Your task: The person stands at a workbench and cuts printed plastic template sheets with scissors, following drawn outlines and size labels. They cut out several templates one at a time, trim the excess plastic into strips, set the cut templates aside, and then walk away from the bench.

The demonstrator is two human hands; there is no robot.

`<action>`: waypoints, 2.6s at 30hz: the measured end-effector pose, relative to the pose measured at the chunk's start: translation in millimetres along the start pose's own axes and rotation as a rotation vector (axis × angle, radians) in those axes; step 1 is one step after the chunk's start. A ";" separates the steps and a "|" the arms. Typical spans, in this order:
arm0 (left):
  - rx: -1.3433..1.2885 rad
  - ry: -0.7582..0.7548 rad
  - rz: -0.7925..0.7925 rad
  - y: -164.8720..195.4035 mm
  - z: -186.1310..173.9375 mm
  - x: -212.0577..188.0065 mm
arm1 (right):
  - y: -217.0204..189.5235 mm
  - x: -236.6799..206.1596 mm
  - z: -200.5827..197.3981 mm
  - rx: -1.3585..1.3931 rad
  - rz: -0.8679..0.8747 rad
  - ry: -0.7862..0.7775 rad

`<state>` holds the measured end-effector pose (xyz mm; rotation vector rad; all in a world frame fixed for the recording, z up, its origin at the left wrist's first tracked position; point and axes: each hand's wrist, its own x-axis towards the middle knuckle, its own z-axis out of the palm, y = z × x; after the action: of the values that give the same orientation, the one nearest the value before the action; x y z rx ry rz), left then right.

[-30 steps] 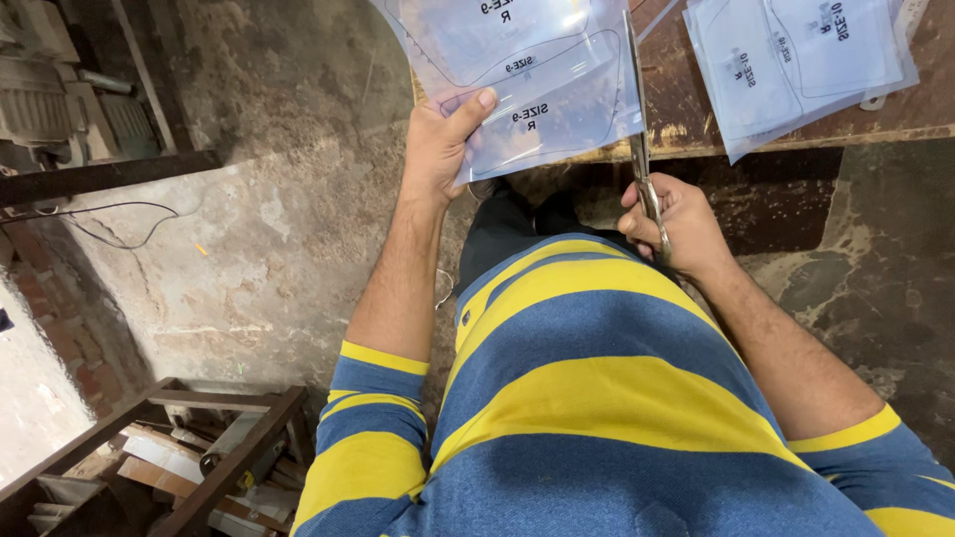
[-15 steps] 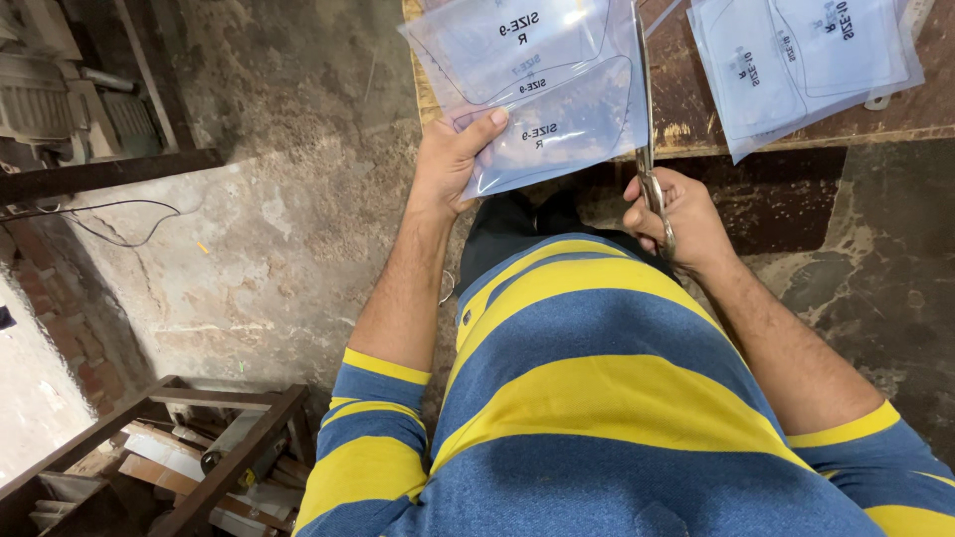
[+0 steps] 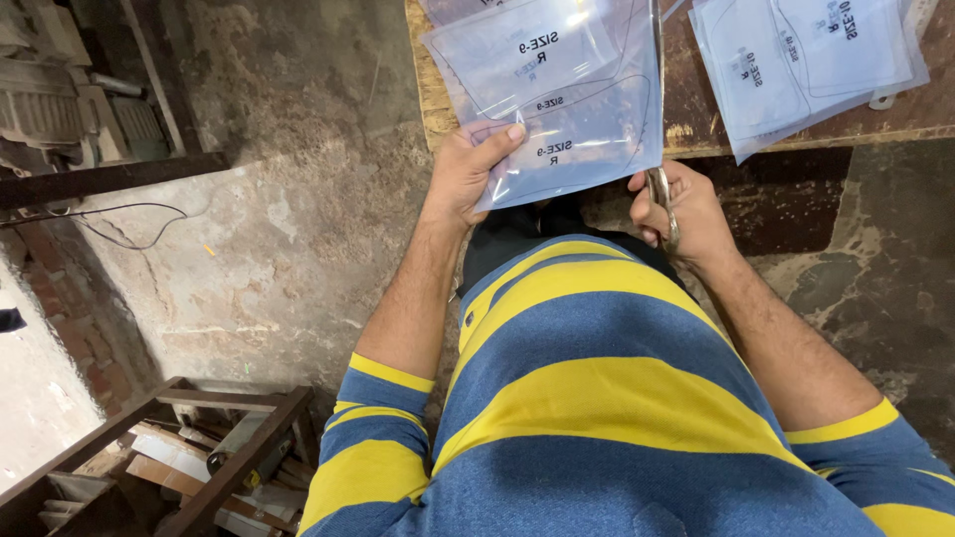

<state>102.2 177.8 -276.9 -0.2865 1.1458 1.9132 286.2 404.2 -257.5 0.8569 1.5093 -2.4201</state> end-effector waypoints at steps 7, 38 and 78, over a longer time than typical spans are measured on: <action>-0.002 -0.058 -0.032 0.6 4.7 -5.5 | -4.1 2.9 -3.2 0.001 -0.116 -0.065; 0.000 -0.037 -0.105 -4.4 -2.4 -10.4 | -13.5 14.8 8.9 -0.056 0.010 0.107; -0.100 0.016 -0.281 -6.9 -5.5 -10.8 | -11.8 23.2 6.8 0.077 -0.262 -0.087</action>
<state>112.8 168.8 -277.9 -0.4917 0.9660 1.7232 259.5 407.6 -258.8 0.5893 1.5945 -2.6758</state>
